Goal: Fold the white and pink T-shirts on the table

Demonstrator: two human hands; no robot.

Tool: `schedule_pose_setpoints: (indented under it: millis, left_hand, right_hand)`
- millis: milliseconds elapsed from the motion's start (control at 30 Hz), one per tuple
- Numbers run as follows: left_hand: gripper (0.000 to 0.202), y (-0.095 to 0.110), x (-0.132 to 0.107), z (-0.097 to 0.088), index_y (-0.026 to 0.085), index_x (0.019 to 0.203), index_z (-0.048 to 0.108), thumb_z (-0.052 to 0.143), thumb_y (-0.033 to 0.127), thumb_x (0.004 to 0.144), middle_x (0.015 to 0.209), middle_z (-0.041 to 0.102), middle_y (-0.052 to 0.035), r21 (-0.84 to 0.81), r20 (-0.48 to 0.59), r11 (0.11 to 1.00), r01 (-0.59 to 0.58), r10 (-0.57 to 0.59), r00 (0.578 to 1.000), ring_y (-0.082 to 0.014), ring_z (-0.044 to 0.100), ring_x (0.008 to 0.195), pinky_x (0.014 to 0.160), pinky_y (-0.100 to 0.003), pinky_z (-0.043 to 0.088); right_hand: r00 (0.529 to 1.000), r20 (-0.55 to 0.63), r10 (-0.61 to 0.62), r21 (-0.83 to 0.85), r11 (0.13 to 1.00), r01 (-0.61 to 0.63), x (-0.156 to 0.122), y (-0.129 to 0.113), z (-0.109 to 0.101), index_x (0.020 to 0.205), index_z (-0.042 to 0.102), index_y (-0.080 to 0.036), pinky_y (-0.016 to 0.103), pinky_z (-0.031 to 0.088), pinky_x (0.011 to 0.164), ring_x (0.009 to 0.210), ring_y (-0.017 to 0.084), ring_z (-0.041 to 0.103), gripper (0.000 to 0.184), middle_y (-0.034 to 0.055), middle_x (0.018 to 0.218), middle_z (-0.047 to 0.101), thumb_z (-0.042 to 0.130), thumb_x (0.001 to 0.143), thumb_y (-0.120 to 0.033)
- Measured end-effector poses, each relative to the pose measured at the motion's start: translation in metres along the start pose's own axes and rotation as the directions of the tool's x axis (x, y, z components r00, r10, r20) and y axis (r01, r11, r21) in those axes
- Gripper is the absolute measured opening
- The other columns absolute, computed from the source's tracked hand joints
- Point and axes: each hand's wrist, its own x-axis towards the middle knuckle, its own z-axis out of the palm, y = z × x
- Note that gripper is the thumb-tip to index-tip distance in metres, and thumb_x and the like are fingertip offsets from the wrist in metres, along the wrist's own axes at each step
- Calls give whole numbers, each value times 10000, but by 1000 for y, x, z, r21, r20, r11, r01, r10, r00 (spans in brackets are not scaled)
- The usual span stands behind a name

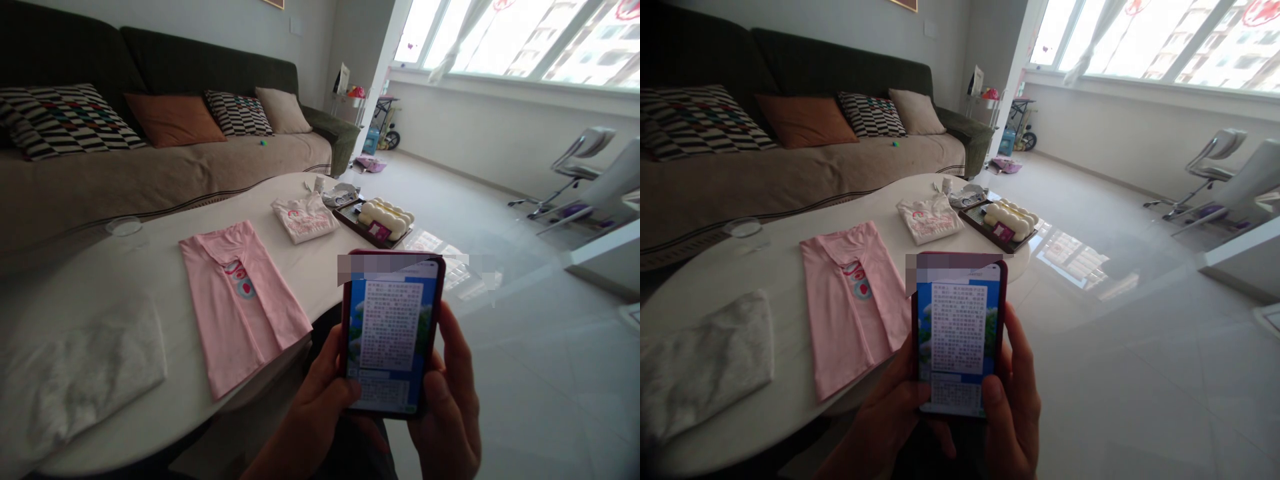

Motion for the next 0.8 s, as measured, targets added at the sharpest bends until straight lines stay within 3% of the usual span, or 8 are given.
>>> schedule_pose_setpoints:
  millis: [200,433,567,700,800]
  left_hand:
    - [530,0,0,1,348,1268,507,560,189,766,1009,550,-37,6,13,1000,-9,9,1000,-183,603,814,496,-253,583]
    - [533,-1,-1,2,331,1277,504,568,197,765,1025,554,-52,25,-16,1000,1,0,1000,-217,604,860,485,-271,591]
    - [523,-2,-1,2,337,1279,500,579,218,775,1040,556,-49,15,-3,1000,-1,1,1000,-206,613,844,483,-261,590]
    - [501,-2,-1,2,339,1272,508,571,212,791,1026,565,-48,25,12,1000,-15,14,1000,-213,617,857,487,-260,591]
    - [488,-2,-1,2,329,1265,516,567,204,796,1015,572,-50,29,25,999,-21,20,999,-219,616,868,497,-264,592]
  right_hand:
    - [1000,6,11,-23,1000,-11,-2,1,-3,1452,202,-411,440,554,702,1023,313,642,587,32,1265,607,443,917,-402]
    - [1000,-21,10,20,1000,-10,-1,2,-2,1452,222,-387,410,565,645,991,312,658,585,55,1226,629,450,913,-371]
    - [996,19,-90,7,996,90,1,6,-7,1428,294,-384,418,565,652,977,311,665,542,46,1233,630,448,910,-341]
    - [999,-1,-33,-26,999,33,0,6,-9,1434,265,-400,423,565,676,1048,318,634,548,29,1275,602,444,917,-354]
    - [998,13,-63,3,998,63,0,6,-9,1418,303,-405,403,565,668,1023,307,648,527,24,1267,610,451,916,-340]
